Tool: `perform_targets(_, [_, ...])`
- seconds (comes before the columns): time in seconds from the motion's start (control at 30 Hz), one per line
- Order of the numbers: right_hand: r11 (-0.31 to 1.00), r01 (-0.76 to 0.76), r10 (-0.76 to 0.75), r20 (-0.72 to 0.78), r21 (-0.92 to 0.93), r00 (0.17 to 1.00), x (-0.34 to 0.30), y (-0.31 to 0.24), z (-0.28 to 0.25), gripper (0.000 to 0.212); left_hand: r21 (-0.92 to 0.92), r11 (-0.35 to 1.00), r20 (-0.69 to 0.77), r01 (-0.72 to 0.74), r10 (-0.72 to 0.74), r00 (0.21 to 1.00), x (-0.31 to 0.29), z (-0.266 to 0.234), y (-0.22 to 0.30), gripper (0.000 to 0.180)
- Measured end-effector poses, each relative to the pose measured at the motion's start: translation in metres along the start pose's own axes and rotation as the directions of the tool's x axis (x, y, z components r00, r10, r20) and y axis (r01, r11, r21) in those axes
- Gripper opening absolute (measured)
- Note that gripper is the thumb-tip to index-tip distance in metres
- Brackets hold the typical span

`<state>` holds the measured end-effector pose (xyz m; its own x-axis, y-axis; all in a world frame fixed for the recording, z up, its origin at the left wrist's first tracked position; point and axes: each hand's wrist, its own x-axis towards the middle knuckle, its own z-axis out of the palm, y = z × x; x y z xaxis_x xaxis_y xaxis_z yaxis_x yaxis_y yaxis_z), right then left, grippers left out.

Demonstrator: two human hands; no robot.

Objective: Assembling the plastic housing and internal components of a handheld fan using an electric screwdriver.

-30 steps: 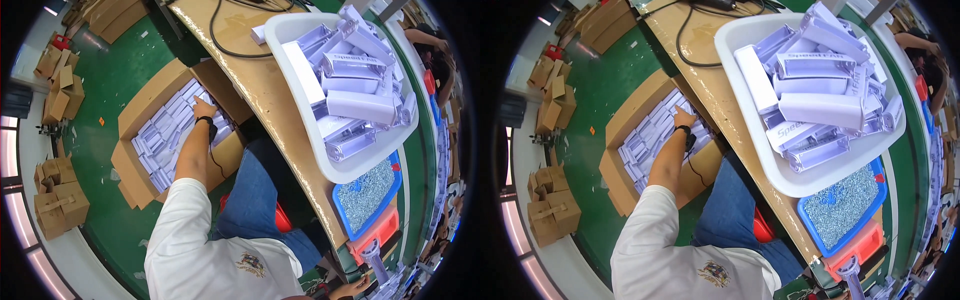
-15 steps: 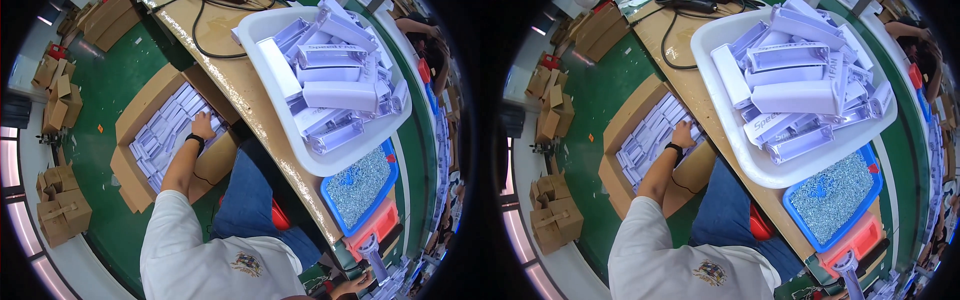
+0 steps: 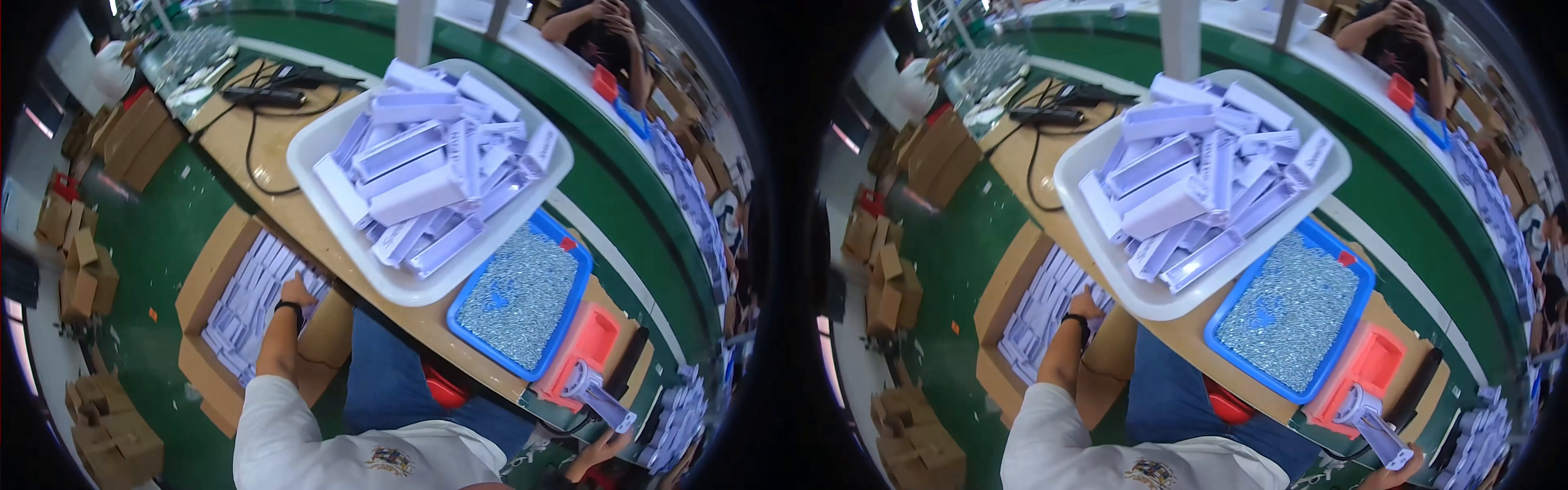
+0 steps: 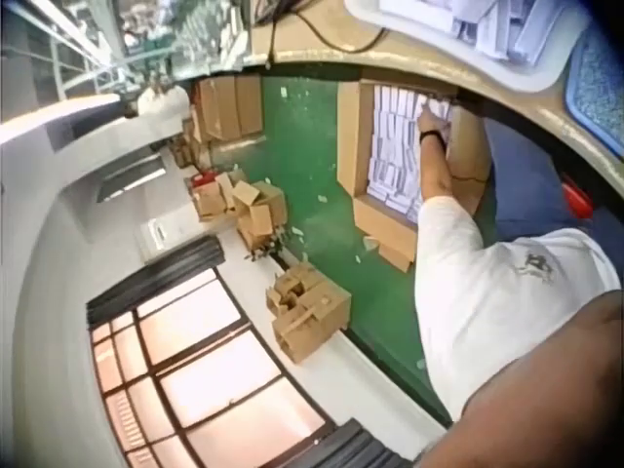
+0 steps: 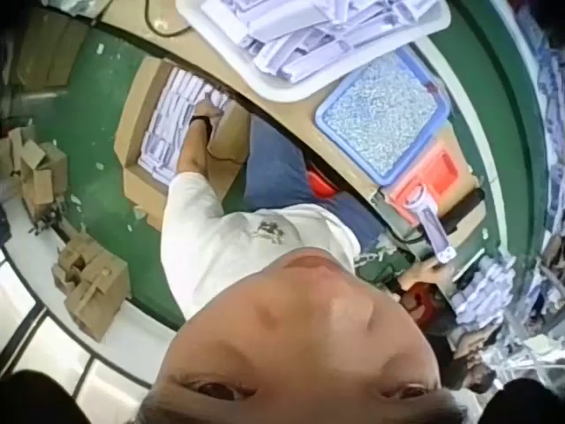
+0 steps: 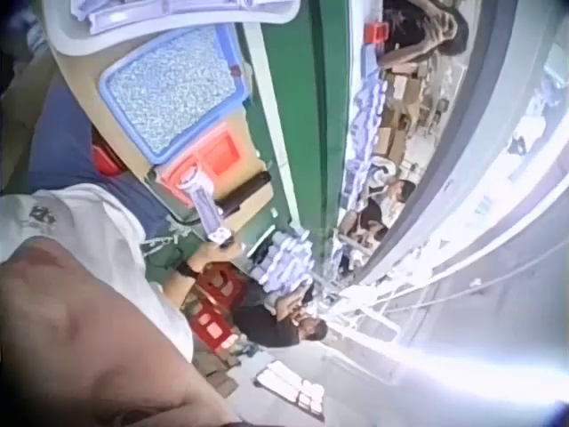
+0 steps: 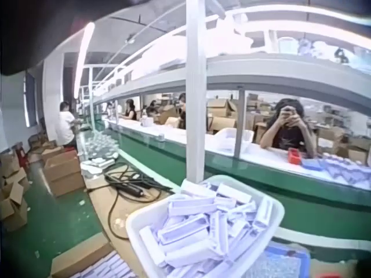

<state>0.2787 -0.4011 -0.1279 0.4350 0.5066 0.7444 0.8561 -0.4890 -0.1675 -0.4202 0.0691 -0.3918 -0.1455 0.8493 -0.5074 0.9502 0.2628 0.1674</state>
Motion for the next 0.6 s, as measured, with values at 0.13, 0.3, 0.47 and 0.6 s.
perform_targets(0.13, [0.971, -0.1, 0.074, 0.122, 0.218, 0.99, 0.013, -0.047, 0.003, 0.029, -0.02, 0.995, -0.073, -0.103, 0.101, 0.992, -0.007, 0.002, -0.027, 0.108])
perform_targets(0.3, [0.983, -0.131, 0.122, 0.081, 0.128, 0.989, 0.016, -0.068, -0.002, 0.017, 0.105, 0.987, -0.069, -0.119, 0.127, 0.989, -0.027, -0.02, 0.002, 0.102])
perform_targets(0.47, [0.983, -0.114, 0.104, 0.071, 0.147, 0.992, 0.019, -0.074, 0.0, 0.017, 0.101, 0.991, -0.105, -0.086, 0.097, 0.99, -0.032, -0.02, -0.012, 0.104])
perform_targets(0.6, [0.976, -0.125, 0.118, 0.052, 0.177, 0.992, 0.02, -0.078, 0.0, 0.017, 0.059, 0.989, -0.055, -0.139, 0.142, 0.988, -0.031, -0.028, -0.006, 0.107])
